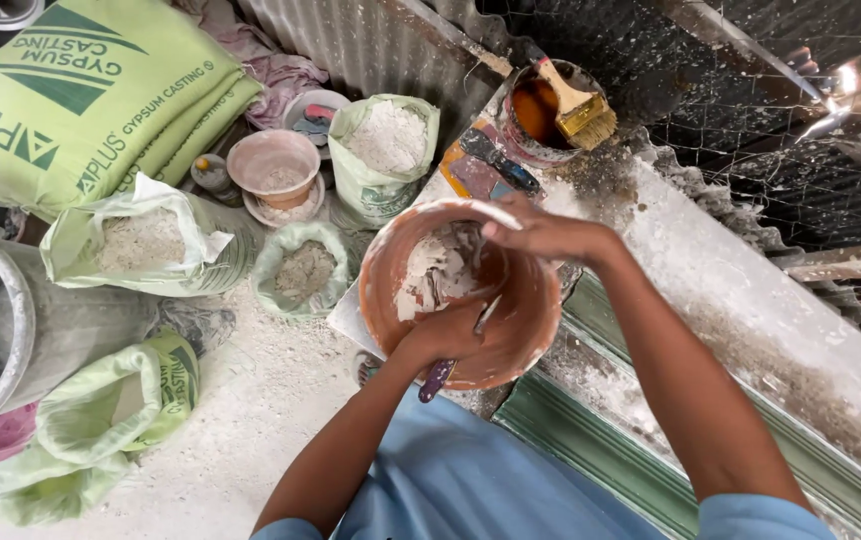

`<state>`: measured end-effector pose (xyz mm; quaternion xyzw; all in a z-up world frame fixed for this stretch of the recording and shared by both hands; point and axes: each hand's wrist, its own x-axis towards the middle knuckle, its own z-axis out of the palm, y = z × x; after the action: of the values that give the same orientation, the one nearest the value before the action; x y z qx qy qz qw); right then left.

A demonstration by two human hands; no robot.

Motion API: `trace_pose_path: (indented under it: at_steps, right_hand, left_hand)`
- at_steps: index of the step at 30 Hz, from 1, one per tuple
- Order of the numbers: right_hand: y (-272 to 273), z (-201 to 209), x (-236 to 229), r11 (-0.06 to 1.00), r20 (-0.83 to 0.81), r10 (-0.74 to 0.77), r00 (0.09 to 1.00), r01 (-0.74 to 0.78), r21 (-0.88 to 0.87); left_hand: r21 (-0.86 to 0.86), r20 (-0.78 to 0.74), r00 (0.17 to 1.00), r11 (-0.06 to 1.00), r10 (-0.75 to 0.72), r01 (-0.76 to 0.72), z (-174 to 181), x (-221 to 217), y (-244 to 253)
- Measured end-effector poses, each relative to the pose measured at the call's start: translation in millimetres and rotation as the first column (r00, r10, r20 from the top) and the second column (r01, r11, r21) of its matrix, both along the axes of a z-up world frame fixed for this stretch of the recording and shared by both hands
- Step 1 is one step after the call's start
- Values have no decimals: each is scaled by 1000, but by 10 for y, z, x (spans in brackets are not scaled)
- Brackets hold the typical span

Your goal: The recorder mixes gypsum plaster in a bowl and applies a finish to a terracotta pot using a brush.

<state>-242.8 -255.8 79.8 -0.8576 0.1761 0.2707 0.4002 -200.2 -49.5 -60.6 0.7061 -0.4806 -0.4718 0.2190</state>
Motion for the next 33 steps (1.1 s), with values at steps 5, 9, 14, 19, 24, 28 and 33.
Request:
trace_pose_path:
  at_steps: [5, 9, 14, 19, 24, 28, 33]
  right_hand:
    - [345, -82, 268, 976, 307, 2, 952, -69, 206]
    - [546, -39, 519, 926, 291, -143, 946, 25, 376]
    - [572, -266, 754, 935, 299, 2, 954, -108, 338]
    - [654, -186, 797, 927, 305, 126, 944, -222, 304]
    - [667, -226, 863, 936, 273, 30, 962, -123, 330]
    - [693, -236, 850, 929, 231, 43, 972, -124, 348]
    - [671, -178, 834, 941, 203, 178, 963, -227, 250]
  left_hand:
    - [-25, 105, 986, 992, 127, -125, 75, -2, -102]
    - [145, 368, 912, 958, 180, -248, -159, -77, -444]
    - [201, 668, 725, 979, -169, 43, -400, -322, -377]
    - [141, 773, 629, 989, -82, -44, -542, -505, -131]
    - [80, 611, 792, 996, -11, -47, -121, -238, -270]
    - [111, 642, 765, 994, -59, -17, -874, -306, -303]
    - [16, 909, 417, 998, 11, -61, -491, -323, -175]
